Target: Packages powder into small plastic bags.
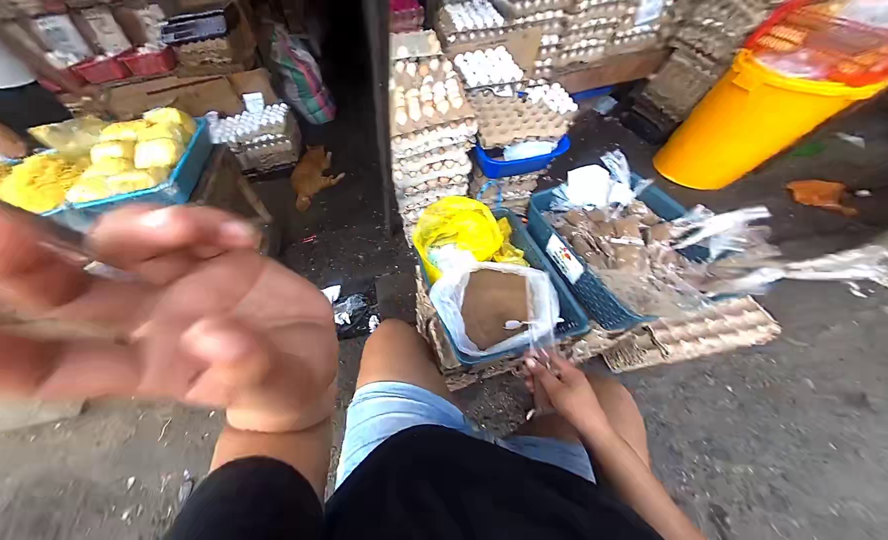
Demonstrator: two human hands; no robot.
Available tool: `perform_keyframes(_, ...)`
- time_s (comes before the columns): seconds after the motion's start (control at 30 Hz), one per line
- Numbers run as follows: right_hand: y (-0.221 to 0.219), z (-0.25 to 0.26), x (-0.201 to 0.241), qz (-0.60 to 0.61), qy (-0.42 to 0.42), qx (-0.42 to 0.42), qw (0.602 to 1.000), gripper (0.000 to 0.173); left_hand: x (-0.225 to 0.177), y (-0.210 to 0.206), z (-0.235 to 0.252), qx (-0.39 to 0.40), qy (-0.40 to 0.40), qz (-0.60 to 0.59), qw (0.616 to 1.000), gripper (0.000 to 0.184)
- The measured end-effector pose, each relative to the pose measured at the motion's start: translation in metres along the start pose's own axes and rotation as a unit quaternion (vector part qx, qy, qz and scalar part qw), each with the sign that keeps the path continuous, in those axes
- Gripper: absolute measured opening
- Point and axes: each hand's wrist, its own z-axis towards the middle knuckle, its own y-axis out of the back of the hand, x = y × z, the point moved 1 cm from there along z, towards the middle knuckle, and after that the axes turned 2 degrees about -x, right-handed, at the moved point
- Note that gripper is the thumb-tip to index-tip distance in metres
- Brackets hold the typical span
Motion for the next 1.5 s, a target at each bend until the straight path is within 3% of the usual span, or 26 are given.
perform_keyframes(0.07,0.001,0.008,0.035,0.006,-0.013,0.016,1.000,0.039,0.041,-0.041,-0.061,0.127,0.212,0.016,0.969,0.049)
perform_keyframes(0.1,0.002,0.011,0.047,0.010,-0.014,0.028,0.999,0.038,0.058,-0.054,-0.099,0.182,0.330,0.022,0.926,0.049)
perform_keyframes(0.2,0.003,0.008,0.049,0.011,-0.024,0.064,0.998,0.034,0.076,-0.072,-0.201,0.274,0.668,0.022,0.691,0.068)
perform_keyframes(0.23,0.004,0.007,0.046,0.007,-0.026,0.079,0.996,0.032,0.077,-0.078,-0.223,0.282,0.722,-0.001,0.632,0.069)
perform_keyframes(0.27,0.003,0.004,0.043,0.000,-0.033,0.095,0.995,0.031,0.076,-0.085,-0.238,0.294,0.746,-0.021,0.597,0.065)
perform_keyframes(0.3,0.003,0.000,0.039,-0.008,-0.045,0.108,0.993,0.031,0.074,-0.090,-0.247,0.310,0.748,-0.035,0.585,0.056)
perform_keyframes(0.4,0.003,-0.011,0.023,-0.047,-0.071,0.118,0.989,0.031,0.081,-0.098,-0.262,0.327,0.707,0.004,0.627,0.019)
perform_keyframes(0.47,0.006,-0.018,0.020,-0.074,-0.085,0.111,0.987,0.034,0.092,-0.099,-0.270,0.301,0.722,0.029,0.623,0.019)
perform_keyframes(0.6,0.008,-0.029,0.029,-0.041,-0.095,0.104,0.989,0.031,0.101,-0.095,-0.287,0.202,0.811,0.005,0.549,0.021)
perform_keyframes(0.7,0.006,-0.037,0.035,0.018,-0.096,0.111,0.989,0.025,0.094,-0.095,-0.281,0.156,0.838,-0.055,0.519,0.019)
perform_keyframes(0.8,0.004,-0.037,0.032,0.028,-0.090,0.127,0.987,0.023,0.083,-0.099,-0.264,0.154,0.826,-0.107,0.532,0.020)
perform_keyframes(0.87,0.004,-0.036,0.028,0.027,-0.069,0.127,0.989,0.027,0.076,-0.103,-0.253,0.182,0.798,-0.118,0.562,0.020)
perform_keyframes(0.93,0.004,-0.032,0.026,0.002,-0.040,0.117,0.992,0.032,0.072,-0.104,-0.242,0.262,0.726,-0.110,0.626,0.018)
perform_keyframes(1.0,0.004,-0.028,0.023,-0.024,-0.016,0.093,0.995,0.039,0.069,-0.105,-0.224,0.363,0.599,-0.098,0.707,0.014)
perform_keyframes(1.07,0.003,-0.025,0.021,-0.015,-0.002,0.065,0.998,0.049,0.067,-0.110,-0.199,0.420,0.504,-0.079,0.751,0.011)
perform_keyframes(1.27,-0.004,-0.027,0.013,0.111,-0.057,0.023,0.992,0.047,0.091,-0.116,-0.137,0.386,0.351,-0.038,0.852,0.024)
perform_keyframes(1.33,-0.006,-0.027,0.018,0.114,-0.075,0.031,0.990,0.037,0.113,-0.116,-0.139,0.407,0.313,0.013,0.858,0.020)
perform_keyframes(1.4,-0.007,-0.030,0.022,0.114,-0.073,0.037,0.990,0.034,0.126,-0.113,-0.153,0.449,0.331,0.090,0.825,0.017)
perform_keyframes(1.5,0.000,-0.032,0.029,0.108,-0.030,0.038,0.993,0.034,0.118,-0.112,-0.160,0.444,0.316,0.096,0.833,0.015)
